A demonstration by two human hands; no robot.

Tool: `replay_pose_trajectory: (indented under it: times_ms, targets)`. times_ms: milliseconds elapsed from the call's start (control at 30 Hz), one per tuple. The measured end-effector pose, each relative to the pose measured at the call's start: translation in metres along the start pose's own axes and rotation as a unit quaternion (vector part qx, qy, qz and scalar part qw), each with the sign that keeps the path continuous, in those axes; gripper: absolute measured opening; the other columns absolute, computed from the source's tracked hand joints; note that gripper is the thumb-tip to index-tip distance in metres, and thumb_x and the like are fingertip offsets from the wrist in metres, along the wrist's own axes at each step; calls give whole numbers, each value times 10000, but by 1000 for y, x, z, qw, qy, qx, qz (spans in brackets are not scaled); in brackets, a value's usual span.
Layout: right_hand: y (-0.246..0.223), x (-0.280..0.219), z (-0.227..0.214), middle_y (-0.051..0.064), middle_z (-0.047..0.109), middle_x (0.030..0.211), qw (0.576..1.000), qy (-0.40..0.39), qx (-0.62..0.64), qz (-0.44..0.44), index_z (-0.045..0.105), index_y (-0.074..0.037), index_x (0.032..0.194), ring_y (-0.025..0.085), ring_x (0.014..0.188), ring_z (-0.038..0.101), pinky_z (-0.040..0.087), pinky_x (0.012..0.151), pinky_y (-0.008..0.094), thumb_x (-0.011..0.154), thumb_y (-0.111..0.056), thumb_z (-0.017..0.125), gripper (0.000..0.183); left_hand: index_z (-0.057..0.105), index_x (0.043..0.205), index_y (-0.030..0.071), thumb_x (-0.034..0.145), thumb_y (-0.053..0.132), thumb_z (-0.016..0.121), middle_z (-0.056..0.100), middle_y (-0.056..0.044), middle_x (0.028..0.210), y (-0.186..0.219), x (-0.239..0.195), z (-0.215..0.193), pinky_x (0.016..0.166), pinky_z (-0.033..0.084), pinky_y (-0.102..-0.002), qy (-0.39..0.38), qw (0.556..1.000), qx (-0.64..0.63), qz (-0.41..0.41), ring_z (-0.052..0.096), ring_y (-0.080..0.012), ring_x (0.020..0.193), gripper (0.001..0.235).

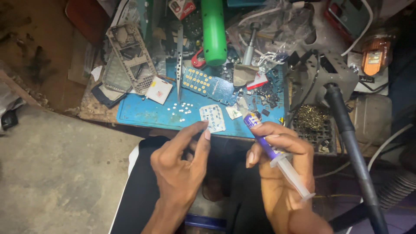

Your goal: The person applies thermal paste to a small white component using a syringe, then uses tweezers to adjust or clean the surface. The person works at a cluttered electronics repair bench.

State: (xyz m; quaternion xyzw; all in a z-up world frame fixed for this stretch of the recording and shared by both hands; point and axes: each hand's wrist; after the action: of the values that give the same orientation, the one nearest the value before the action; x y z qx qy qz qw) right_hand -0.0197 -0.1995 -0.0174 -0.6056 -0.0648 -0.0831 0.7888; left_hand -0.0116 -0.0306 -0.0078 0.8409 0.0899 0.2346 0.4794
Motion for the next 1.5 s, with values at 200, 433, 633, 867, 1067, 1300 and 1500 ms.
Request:
replay_pose_trajectory:
  times_ms: [200,433,633,867,1067,1300,1500]
  targets:
    - [9,-7,-14,332,531,1340,996,-65,53,-2,522,41,1199,269,907,516,448,871,411,893,-864,370,967,781,1111,100,902,100,757,631,17,566,-10,0,7,428,372,-225,-18,998,-60,-29,511,-14,459,209]
    - [22,-18,-32,341,616,1090,996,-32,82,-1,560,1,984,269,779,466,411,734,361,903,-856,280,906,773,1073,87,898,94,760,624,31,554,-21,1,13,446,373,-206,-18,994,-100,-39,492,-1,461,175]
    - [21,-23,-26,322,600,999,999,-20,32,12,530,5,949,273,794,448,392,756,370,928,-836,269,881,758,1078,72,908,83,749,615,34,546,-24,1,13,451,358,-201,-26,992,-119,-36,477,3,459,170]
    - [8,-19,-7,315,611,959,999,-24,-43,-8,493,13,937,270,791,479,398,787,394,943,-817,239,867,753,1082,66,919,91,736,680,15,582,-23,2,11,435,347,-198,-34,990,-128,-52,505,2,450,166]
    - [-3,-16,14,297,585,863,995,-5,-94,-26,463,11,926,302,784,511,419,830,404,980,-774,212,826,749,1085,63,947,98,719,733,-6,630,-25,2,12,451,381,-182,-32,987,-145,-57,624,2,509,145]
    - [-16,-5,27,296,571,761,995,9,-92,-31,461,50,950,269,678,454,374,676,337,1058,-718,251,802,745,1107,54,959,89,714,741,-20,650,-28,-3,12,477,385,-180,-33,985,-159,-60,608,-9,532,155]
    - [-29,6,24,302,584,759,992,-34,-122,-23,447,60,963,211,613,403,324,634,306,1138,-652,227,765,728,1126,27,975,77,699,753,-30,703,-30,-5,17,519,444,-166,-30,976,-204,-75,696,-17,616,161]
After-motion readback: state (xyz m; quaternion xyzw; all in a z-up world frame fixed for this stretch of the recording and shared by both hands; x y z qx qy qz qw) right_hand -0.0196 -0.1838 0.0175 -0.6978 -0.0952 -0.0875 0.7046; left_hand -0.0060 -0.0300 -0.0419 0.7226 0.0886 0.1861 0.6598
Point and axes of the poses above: each hand's wrist, its own x-axis towards the middle knuckle, its own z-axis out of the palm, y = z × x
